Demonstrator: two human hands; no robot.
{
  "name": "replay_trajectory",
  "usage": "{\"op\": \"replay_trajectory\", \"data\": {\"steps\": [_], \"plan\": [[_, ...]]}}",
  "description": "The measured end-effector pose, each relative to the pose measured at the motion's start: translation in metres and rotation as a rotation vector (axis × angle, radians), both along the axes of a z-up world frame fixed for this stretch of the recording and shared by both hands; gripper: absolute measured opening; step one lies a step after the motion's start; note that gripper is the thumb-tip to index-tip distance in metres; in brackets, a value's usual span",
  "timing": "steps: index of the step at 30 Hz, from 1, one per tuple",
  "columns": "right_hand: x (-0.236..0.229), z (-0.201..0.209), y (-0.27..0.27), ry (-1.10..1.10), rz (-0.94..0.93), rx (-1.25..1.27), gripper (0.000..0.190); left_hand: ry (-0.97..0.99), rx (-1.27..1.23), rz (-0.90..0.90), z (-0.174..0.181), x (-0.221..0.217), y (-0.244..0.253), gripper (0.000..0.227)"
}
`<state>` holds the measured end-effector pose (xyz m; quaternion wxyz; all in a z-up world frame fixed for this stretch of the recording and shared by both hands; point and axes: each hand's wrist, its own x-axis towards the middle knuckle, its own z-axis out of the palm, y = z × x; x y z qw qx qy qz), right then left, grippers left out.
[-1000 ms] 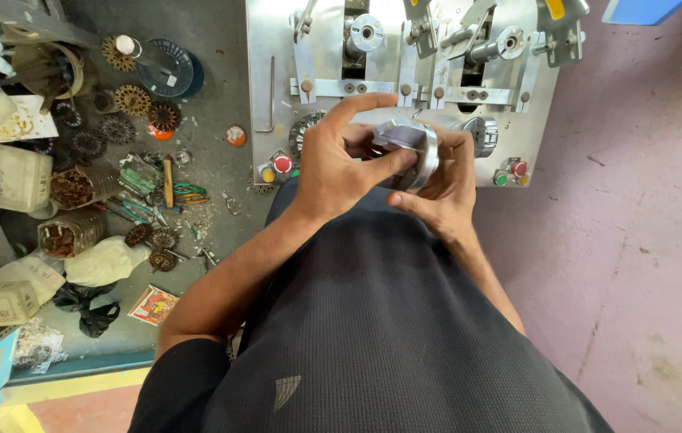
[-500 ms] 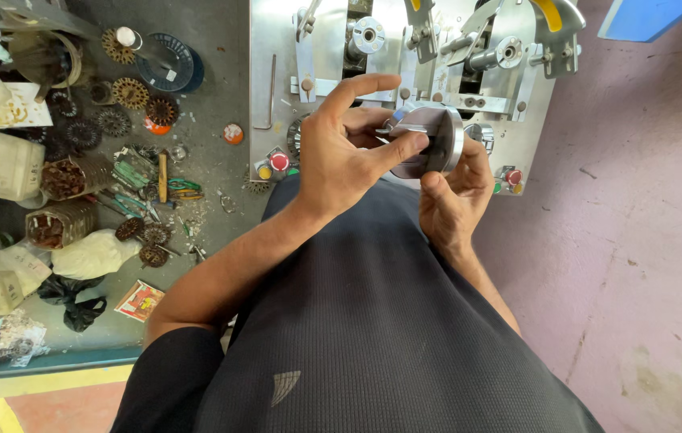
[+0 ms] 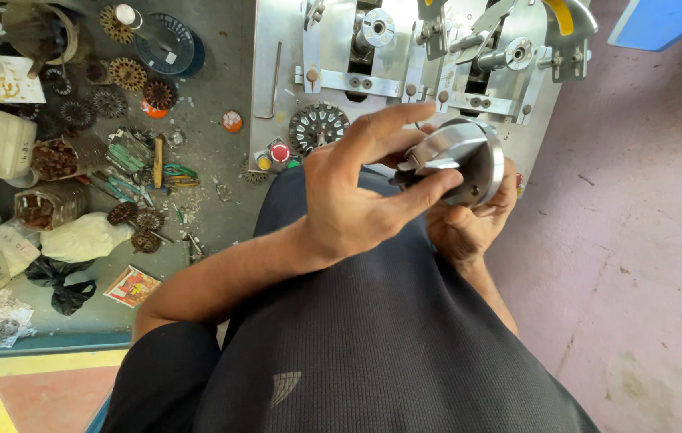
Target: The person operates a machine's control panel, then uses an Allen key to tighten and loosen screws on a cylindrical metal part. They attach a gear-like component, inspect the assembly, and place the part into a machine fixture.
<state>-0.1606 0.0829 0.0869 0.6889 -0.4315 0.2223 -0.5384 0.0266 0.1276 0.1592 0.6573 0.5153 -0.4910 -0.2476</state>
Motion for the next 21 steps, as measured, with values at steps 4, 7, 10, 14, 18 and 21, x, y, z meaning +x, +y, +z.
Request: {"op": "replay_trajectory", "data": {"steps": [4, 7, 10, 14, 18, 21], "plan": [[-0.002, 0.022, 0.002, 0.082, -0.005, -0.055, 0.085, -0.087, -0.140, 0.015, 0.017, -0.005, 0.003, 0.060], [-0.008, 0.037, 0.000, 0.193, 0.046, -0.091, 0.097, -0.096, -0.189, -0.039, 0.027, -0.006, 0.005, 0.059], [-0.013, 0.040, -0.001, 0.179, -0.023, -0.215, 0.091, -0.096, -0.258, -0.104, 0.034, -0.005, 0.006, 0.059], [-0.033, 0.041, 0.003, 0.125, -0.014, -0.202, 0.084, -0.095, -0.382, -0.154, 0.039, -0.003, 0.002, 0.056], [-0.045, 0.037, 0.010, 0.072, 0.012, -0.171, 0.076, -0.137, -0.456, -0.225, 0.044, 0.003, 0.002, 0.050], [-0.050, 0.034, 0.017, 0.016, 0.029, -0.140, 0.071, -0.140, -0.491, -0.212, 0.048, 0.002, 0.002, 0.046]]}}
